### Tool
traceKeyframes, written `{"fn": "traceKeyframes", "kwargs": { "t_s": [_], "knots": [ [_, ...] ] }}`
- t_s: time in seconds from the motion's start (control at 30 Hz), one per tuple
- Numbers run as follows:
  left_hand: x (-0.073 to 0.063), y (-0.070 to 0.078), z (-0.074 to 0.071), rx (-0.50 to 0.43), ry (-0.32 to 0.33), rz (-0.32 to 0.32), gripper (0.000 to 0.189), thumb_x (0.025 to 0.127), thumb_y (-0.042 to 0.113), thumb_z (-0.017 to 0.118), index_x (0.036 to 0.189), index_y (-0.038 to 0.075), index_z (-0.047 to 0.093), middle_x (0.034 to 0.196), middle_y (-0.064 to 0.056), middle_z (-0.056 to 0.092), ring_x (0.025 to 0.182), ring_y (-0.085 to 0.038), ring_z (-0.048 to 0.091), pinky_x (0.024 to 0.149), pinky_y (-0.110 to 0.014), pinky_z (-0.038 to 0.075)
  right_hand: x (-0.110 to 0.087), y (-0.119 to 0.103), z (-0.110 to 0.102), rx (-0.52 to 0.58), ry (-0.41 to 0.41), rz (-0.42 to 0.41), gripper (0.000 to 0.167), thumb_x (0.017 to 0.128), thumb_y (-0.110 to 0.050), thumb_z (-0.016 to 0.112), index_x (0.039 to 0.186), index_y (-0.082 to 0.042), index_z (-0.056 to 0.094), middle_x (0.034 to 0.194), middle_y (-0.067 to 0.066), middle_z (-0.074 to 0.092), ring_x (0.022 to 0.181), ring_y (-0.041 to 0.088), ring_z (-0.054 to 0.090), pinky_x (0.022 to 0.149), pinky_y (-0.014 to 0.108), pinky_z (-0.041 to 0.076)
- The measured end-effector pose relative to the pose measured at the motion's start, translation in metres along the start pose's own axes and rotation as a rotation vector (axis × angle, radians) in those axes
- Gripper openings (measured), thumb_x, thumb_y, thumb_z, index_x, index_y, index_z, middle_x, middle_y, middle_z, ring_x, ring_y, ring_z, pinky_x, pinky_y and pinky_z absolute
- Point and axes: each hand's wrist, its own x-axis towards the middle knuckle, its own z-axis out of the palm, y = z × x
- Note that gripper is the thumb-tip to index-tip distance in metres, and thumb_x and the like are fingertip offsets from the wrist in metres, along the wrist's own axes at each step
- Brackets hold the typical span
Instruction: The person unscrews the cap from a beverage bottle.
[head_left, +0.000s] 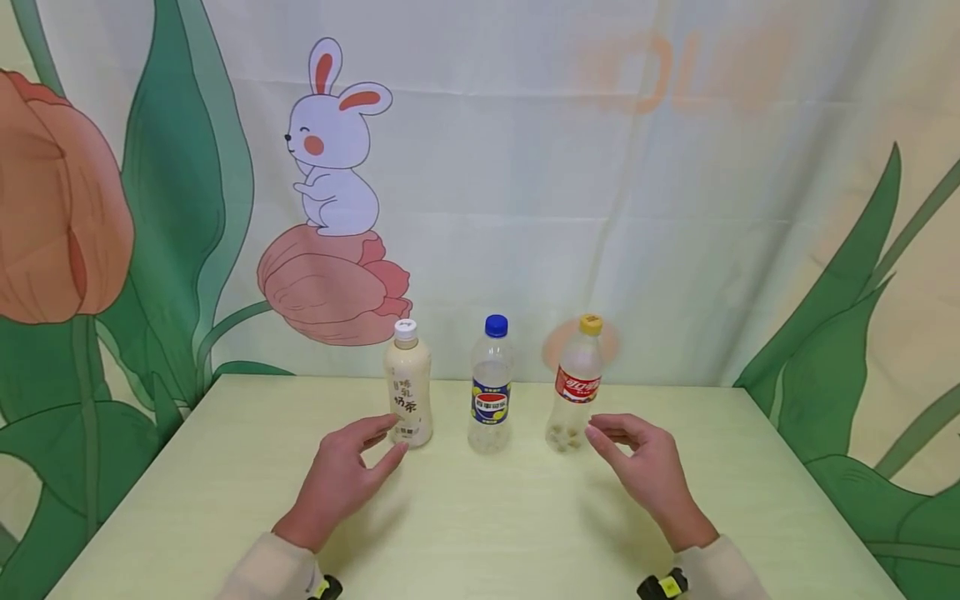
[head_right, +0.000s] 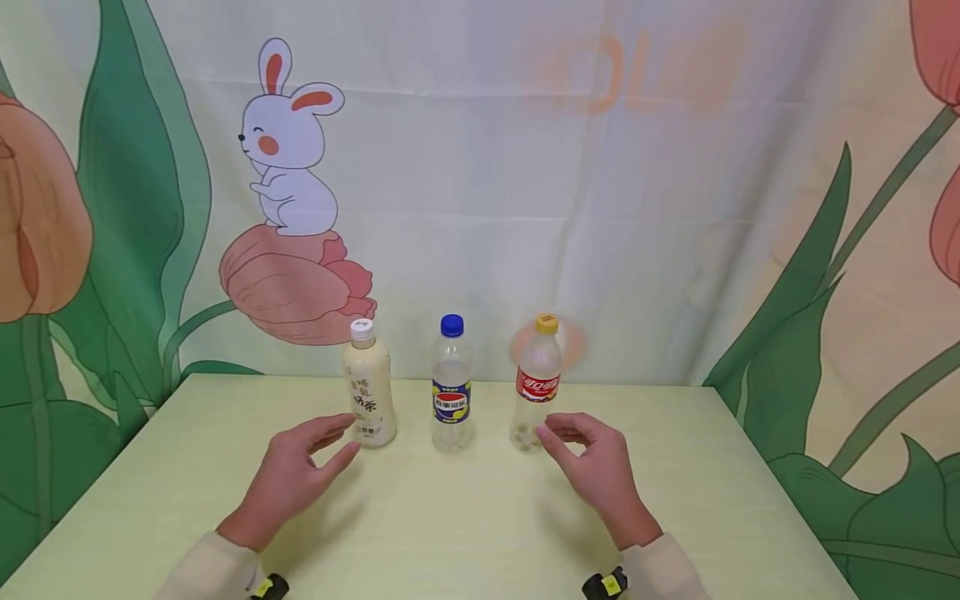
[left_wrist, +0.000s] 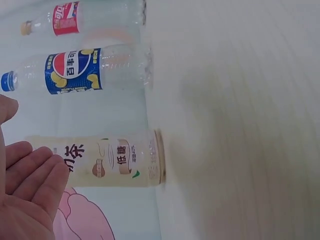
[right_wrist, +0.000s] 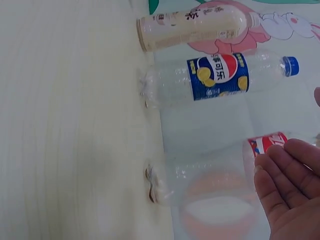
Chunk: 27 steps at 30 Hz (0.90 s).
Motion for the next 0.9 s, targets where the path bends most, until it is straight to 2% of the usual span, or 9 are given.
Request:
{"fn": "traceKeyframes", "kwargs": {
  "t_s": [0.13,0.2,0.3,0.43,0.53,0.7,0.9],
  "knots": [
    [0.002,0.007,0.002,-0.041,0.004,-0.002,0.043,0.089,0.022,0.081,0.128,0.005,0.07,0.127,-0.014,0.073,0.107,-0.03,0.075,0.078,-0.04,0.064,0.0,-0.006,0.005,0.085,-0.028,-0.033,0.025,0.094,-0.03,0.076,0.113,-0.013,0.076,0.109,0.003,0.078,0.097,0.008,0.073,0.1,0.046,0.058],
    [0.002,0.01,0.004,-0.046,0.005,0.005,0.044,0.089,0.022,0.081,0.128,0.004,0.069,0.127,-0.015,0.072,0.107,-0.03,0.075,0.081,-0.042,0.064,0.001,-0.008,0.007,0.127,-0.042,-0.048,0.025,0.094,-0.028,0.076,0.113,-0.012,0.076,0.11,0.004,0.078,0.097,0.008,0.073,0.1,0.044,0.058],
    [0.004,0.014,0.007,-0.049,0.01,0.003,0.043,0.089,0.022,0.081,0.127,0.005,0.07,0.126,-0.014,0.073,0.107,-0.031,0.075,0.087,-0.044,0.063,0.002,-0.013,0.011,0.177,-0.059,-0.065,0.025,0.093,-0.024,0.077,0.114,-0.01,0.076,0.111,0.003,0.078,0.098,0.007,0.073,0.098,0.032,0.059],
    [0.007,0.019,0.014,-0.052,0.01,-0.018,0.044,0.088,0.024,0.082,0.127,0.007,0.07,0.126,-0.012,0.073,0.106,-0.029,0.075,0.081,-0.037,0.063,0.003,-0.02,0.015,0.219,-0.078,-0.068,0.027,0.093,-0.022,0.078,0.115,-0.007,0.075,0.112,0.005,0.077,0.099,0.006,0.073,0.096,0.026,0.058],
    [0.01,0.021,0.021,-0.067,0.01,-0.018,0.044,0.088,0.024,0.083,0.126,0.007,0.07,0.125,-0.011,0.074,0.105,-0.028,0.075,0.079,-0.036,0.061,0.006,-0.026,0.018,0.242,-0.087,-0.061,0.029,0.092,-0.023,0.079,0.116,-0.008,0.075,0.113,0.006,0.077,0.1,0.007,0.073,0.099,0.033,0.058],
    [0.016,0.026,0.029,-0.129,-0.009,-0.026,0.043,0.09,0.024,0.08,0.127,0.007,0.069,0.127,-0.01,0.073,0.108,-0.028,0.074,0.095,-0.044,0.061,0.011,-0.036,0.022,0.256,-0.1,-0.04,0.032,0.091,-0.027,0.079,0.118,-0.01,0.074,0.116,0.005,0.076,0.104,0.014,0.073,0.102,0.036,0.057],
    [0.022,0.033,0.038,-0.192,-0.027,-0.043,0.047,0.09,0.022,0.08,0.131,0.004,0.065,0.133,-0.013,0.069,0.115,-0.031,0.071,0.099,-0.042,0.058,0.018,-0.048,0.027,0.231,-0.11,-0.004,0.039,0.09,-0.033,0.08,0.122,-0.012,0.073,0.12,0.005,0.075,0.109,0.02,0.072,0.105,0.046,0.055]
  ]
}}
